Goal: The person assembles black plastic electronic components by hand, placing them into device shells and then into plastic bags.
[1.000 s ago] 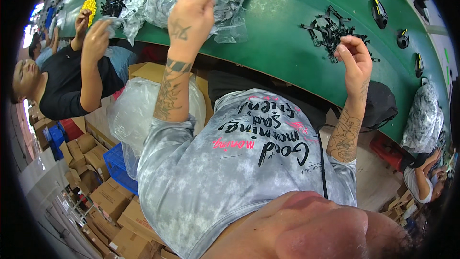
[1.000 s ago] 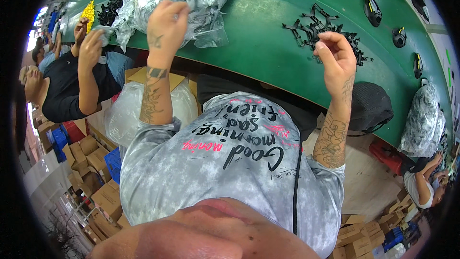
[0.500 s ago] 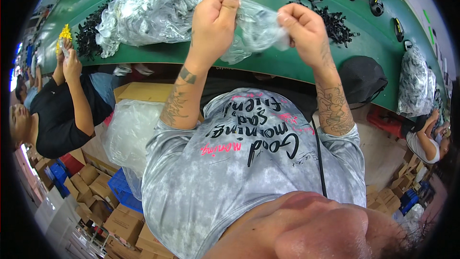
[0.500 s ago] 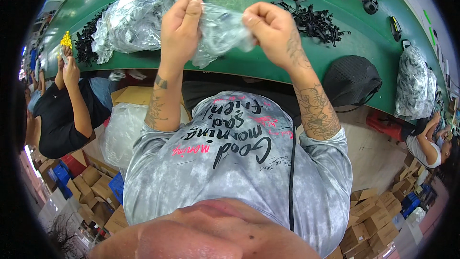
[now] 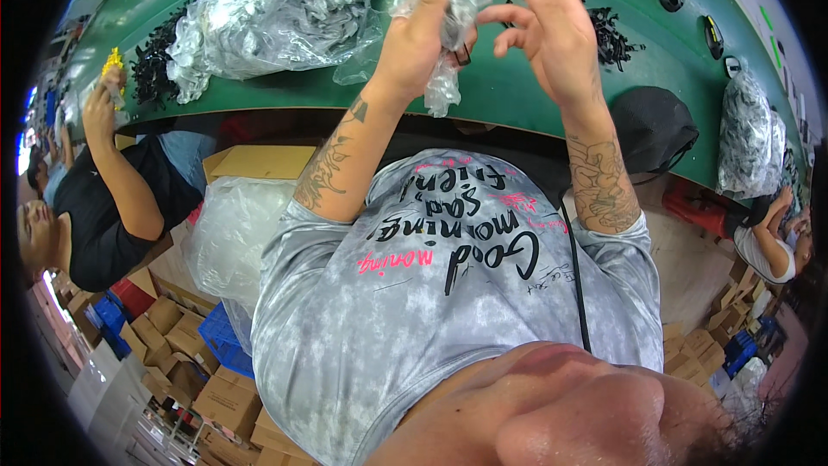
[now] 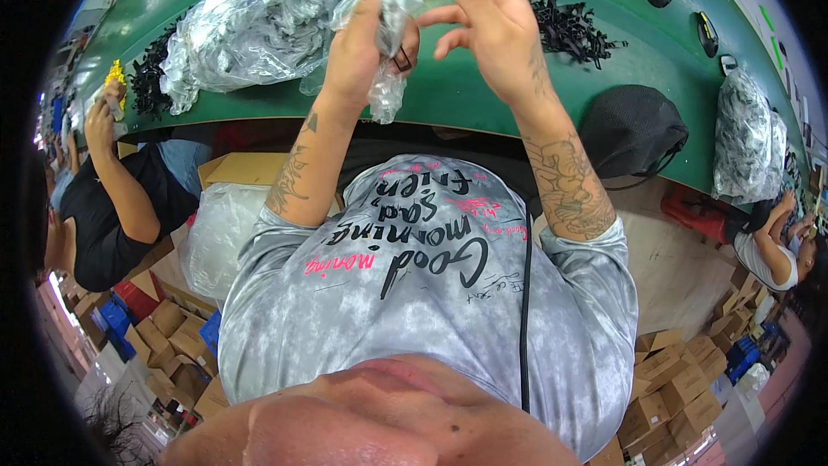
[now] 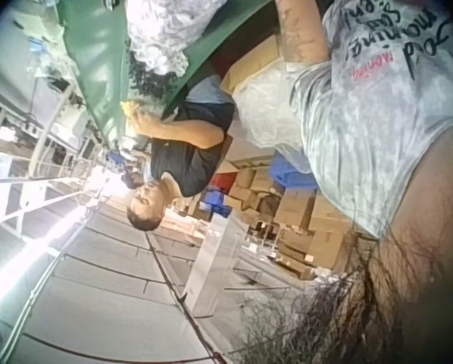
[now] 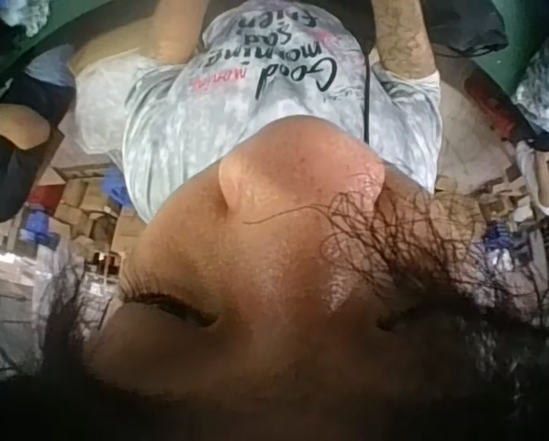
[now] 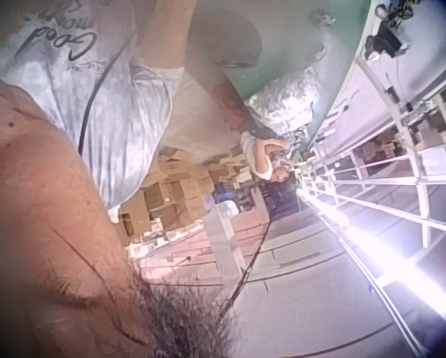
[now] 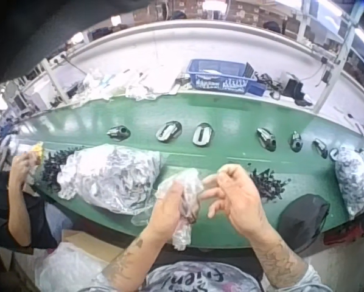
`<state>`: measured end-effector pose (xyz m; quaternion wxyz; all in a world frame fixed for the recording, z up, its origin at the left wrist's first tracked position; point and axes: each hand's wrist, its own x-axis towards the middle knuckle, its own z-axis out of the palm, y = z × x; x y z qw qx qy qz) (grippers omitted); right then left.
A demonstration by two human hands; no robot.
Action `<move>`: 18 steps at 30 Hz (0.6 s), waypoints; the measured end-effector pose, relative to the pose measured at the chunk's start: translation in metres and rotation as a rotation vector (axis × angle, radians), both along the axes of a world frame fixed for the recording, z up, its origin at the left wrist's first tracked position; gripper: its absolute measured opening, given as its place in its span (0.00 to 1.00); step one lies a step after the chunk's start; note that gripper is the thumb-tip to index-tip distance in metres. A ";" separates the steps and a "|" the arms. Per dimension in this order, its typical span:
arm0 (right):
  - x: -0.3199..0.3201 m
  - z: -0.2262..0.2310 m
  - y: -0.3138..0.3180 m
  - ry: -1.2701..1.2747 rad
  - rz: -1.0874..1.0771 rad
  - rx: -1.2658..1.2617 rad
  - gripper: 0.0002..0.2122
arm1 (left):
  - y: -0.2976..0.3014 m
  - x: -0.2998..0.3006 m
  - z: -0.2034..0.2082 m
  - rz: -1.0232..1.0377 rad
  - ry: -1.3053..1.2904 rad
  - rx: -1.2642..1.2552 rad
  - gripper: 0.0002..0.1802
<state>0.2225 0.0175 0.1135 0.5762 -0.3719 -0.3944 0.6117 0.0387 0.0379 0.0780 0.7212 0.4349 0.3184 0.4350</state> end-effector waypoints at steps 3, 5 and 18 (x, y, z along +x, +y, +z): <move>0.001 -0.005 -0.014 -0.462 0.124 0.051 0.21 | -0.003 0.008 -0.012 0.121 -0.120 -0.067 0.36; -0.009 -0.006 -0.022 -0.616 0.171 -0.014 0.15 | -0.007 0.015 -0.013 0.278 0.049 -0.061 0.37; 0.047 -0.056 -0.017 -0.382 0.104 -0.027 0.16 | 0.072 -0.017 -0.040 0.408 0.067 0.271 0.15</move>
